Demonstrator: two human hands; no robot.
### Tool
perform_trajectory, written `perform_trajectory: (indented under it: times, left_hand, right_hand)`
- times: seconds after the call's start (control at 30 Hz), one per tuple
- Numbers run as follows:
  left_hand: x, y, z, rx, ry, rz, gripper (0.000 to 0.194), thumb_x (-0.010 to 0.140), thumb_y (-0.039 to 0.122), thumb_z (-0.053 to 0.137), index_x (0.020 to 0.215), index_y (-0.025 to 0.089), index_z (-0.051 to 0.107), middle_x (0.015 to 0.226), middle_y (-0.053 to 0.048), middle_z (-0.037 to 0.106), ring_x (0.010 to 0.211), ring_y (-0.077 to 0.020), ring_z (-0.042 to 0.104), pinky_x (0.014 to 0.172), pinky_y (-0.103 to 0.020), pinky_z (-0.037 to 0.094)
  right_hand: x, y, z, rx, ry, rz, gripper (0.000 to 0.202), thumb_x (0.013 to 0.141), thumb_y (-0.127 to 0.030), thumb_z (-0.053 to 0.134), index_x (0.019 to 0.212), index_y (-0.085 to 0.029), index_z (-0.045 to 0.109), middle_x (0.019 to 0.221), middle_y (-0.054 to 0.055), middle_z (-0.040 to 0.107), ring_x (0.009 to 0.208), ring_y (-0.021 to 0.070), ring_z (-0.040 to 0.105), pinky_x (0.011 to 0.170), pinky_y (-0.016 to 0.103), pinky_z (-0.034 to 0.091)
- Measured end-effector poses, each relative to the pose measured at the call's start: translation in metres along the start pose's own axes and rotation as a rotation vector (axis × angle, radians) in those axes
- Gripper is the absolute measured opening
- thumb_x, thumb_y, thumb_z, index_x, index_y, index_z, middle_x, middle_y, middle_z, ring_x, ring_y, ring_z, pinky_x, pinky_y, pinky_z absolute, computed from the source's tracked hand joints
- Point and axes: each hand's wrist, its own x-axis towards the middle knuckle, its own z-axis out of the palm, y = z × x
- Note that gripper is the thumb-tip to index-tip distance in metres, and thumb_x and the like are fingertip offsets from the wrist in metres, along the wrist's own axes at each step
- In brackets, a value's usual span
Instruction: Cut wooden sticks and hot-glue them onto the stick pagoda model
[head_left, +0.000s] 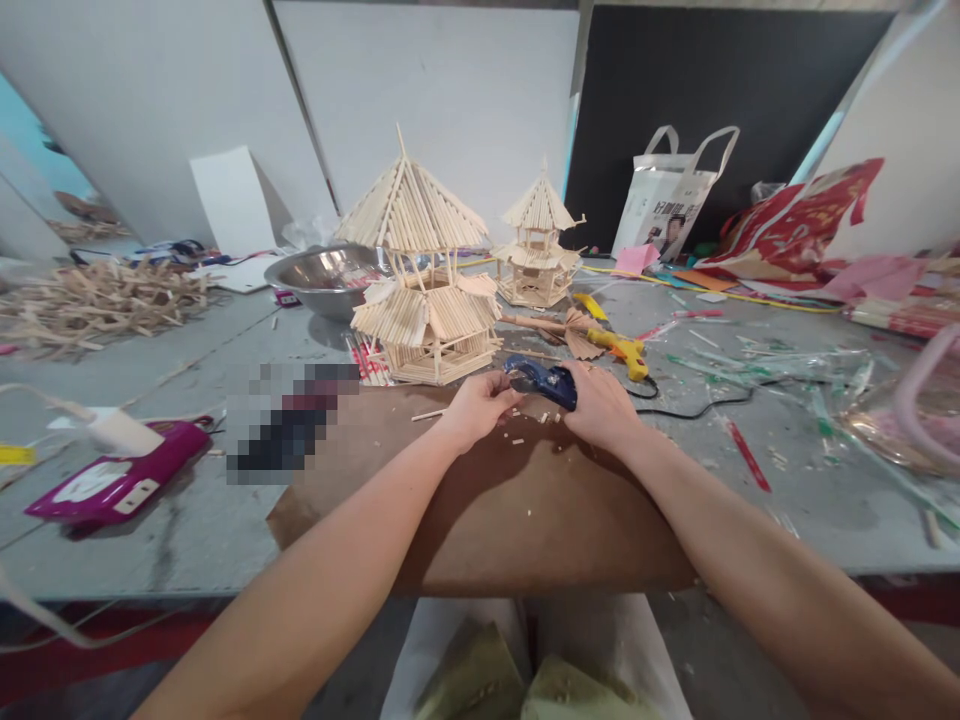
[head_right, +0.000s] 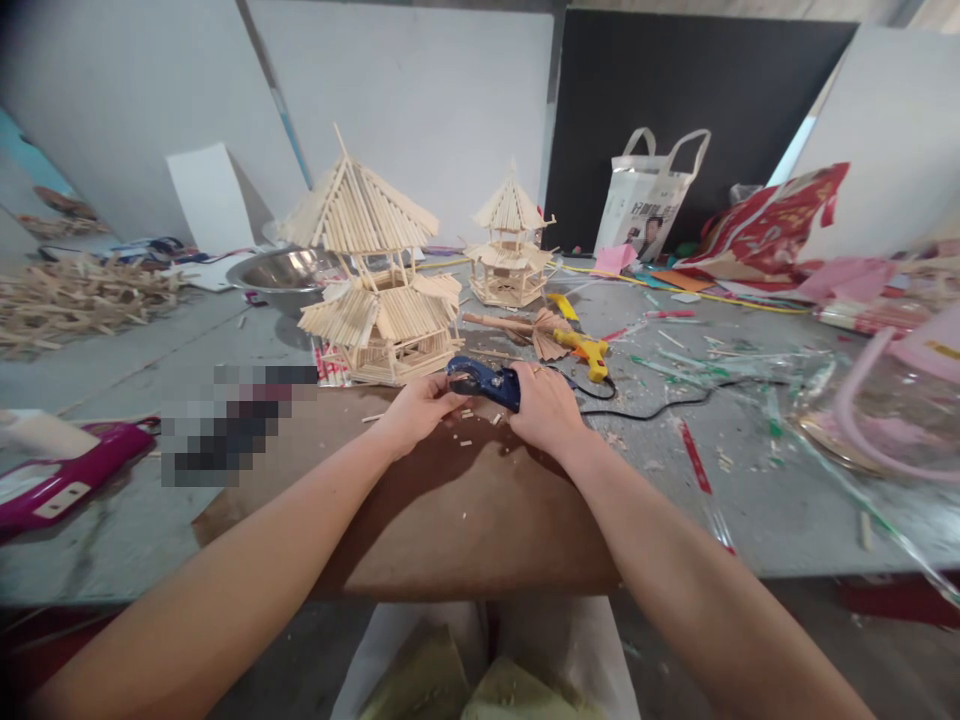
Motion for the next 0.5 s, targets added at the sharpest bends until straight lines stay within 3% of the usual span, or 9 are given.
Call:
perform_trajectory:
  times: [0.5]
  left_hand:
    - [-0.0032, 0.0064, -0.0037, -0.313, -0.039, 0.048, 0.026, 0.063, 0.037, 0.062, 0.066, 0.014, 0.050, 0.047, 0.005, 0.049, 0.039, -0.0054, 0.043, 0.040, -0.018, 0.037]
  right_hand:
    - [-0.0019, -0.0007, -0.0018, 0.039, 0.077, -0.104, 0.048, 0.058, -0.024, 0.054, 0.105, -0.015, 0.045, 0.095, 0.012, 0.058, 0.085, 0.0259, 0.052, 0.075, 0.035, 0.038]
